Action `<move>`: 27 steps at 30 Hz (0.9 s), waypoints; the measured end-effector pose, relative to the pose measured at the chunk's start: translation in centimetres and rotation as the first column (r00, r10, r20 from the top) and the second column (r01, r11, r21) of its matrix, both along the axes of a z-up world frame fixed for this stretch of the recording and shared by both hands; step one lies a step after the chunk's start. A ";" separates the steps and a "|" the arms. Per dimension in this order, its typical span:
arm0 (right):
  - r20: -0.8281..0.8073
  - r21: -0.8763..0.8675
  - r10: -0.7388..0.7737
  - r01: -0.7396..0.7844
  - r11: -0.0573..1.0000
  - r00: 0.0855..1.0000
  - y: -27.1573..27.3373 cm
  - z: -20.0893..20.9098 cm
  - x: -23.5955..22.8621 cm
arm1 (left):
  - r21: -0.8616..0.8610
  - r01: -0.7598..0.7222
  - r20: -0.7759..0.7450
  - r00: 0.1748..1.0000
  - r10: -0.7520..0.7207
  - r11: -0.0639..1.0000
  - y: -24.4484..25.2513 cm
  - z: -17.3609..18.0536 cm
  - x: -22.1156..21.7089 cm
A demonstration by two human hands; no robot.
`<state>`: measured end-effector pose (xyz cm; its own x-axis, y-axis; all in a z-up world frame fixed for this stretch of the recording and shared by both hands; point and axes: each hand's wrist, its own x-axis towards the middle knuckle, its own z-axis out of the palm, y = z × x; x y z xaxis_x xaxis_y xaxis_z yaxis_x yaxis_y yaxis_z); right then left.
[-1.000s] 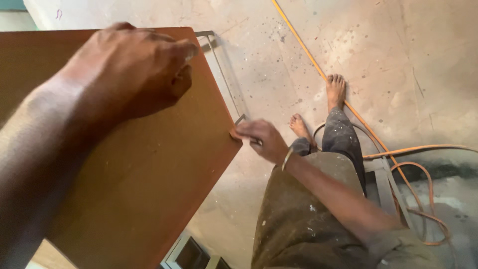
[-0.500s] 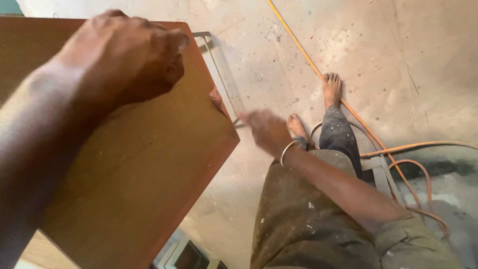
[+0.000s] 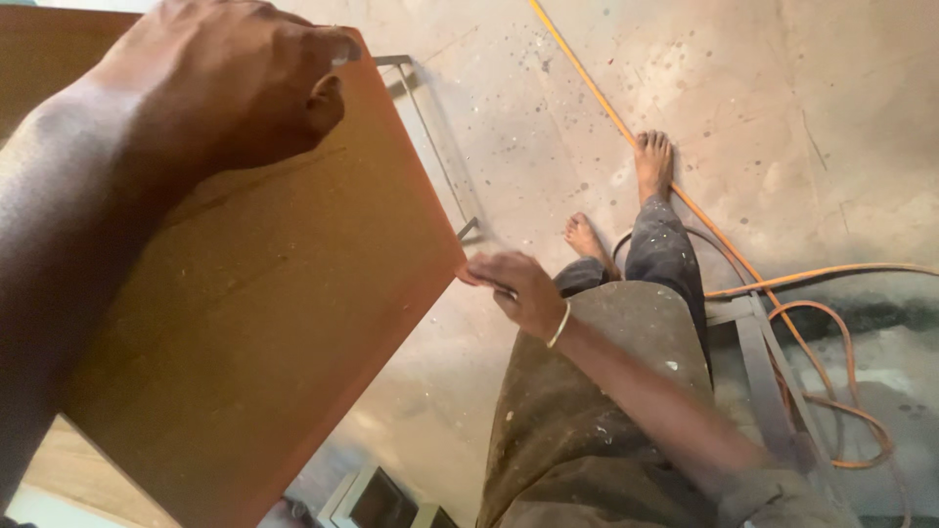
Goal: The person mixes a pink paste on a square board and uses a small scraper to apply it to the edges of a wooden furniture piece. They repeatedly scoop paste and smooth it along the vertical and horizontal edges of the cabinet.
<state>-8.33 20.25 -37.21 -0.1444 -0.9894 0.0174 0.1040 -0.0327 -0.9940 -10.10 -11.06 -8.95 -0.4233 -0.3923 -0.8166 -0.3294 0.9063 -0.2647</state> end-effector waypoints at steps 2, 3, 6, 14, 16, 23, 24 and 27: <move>-0.095 0.075 0.009 -0.002 0.997 0.995 0.9 0.3 0.2 | -0.020 0.006 -0.008 1.000 -0.006 1.000 0.1 -0.1 -0.3; -0.059 0.094 -0.051 0.056 0.994 0.997 0.1 0.1 0.2 | -0.038 0.003 0.028 1.000 -0.002 0.999 0.1 -0.2 -0.3; 0.060 0.109 -0.135 0.128 0.986 0.989 -1.7 0.7 0.9 | -0.043 0.044 0.040 0.998 -0.042 0.998 0.2 -0.3 0.6; -0.420 0.555 0.605 -0.336 0.761 0.677 -1.5 2.6 0.5 | -0.054 0.064 -0.016 0.998 -0.065 0.996 -0.3 -0.2 0.4; -0.458 0.428 0.403 -0.200 0.881 0.793 -2.0 2.4 -0.1 | -0.039 0.009 -0.054 0.998 -0.011 0.999 -0.4 -0.3 0.6; -0.258 -0.031 0.020 -0.029 0.999 0.966 -7.3 -2.2 -0.7 | -0.039 0.053 -0.154 0.986 -0.058 0.998 -0.9 -0.8 1.3; -0.226 0.109 0.112 -0.089 0.990 0.968 -6.8 -2.7 -0.7 | -0.035 0.079 -0.140 0.987 -0.083 0.996 -1.0 -1.0 1.2; -0.100 0.084 0.105 -0.096 0.992 0.990 -2.8 -1.8 0.3 | -0.015 0.134 -0.261 0.956 -0.133 0.991 -0.7 -0.7 1.3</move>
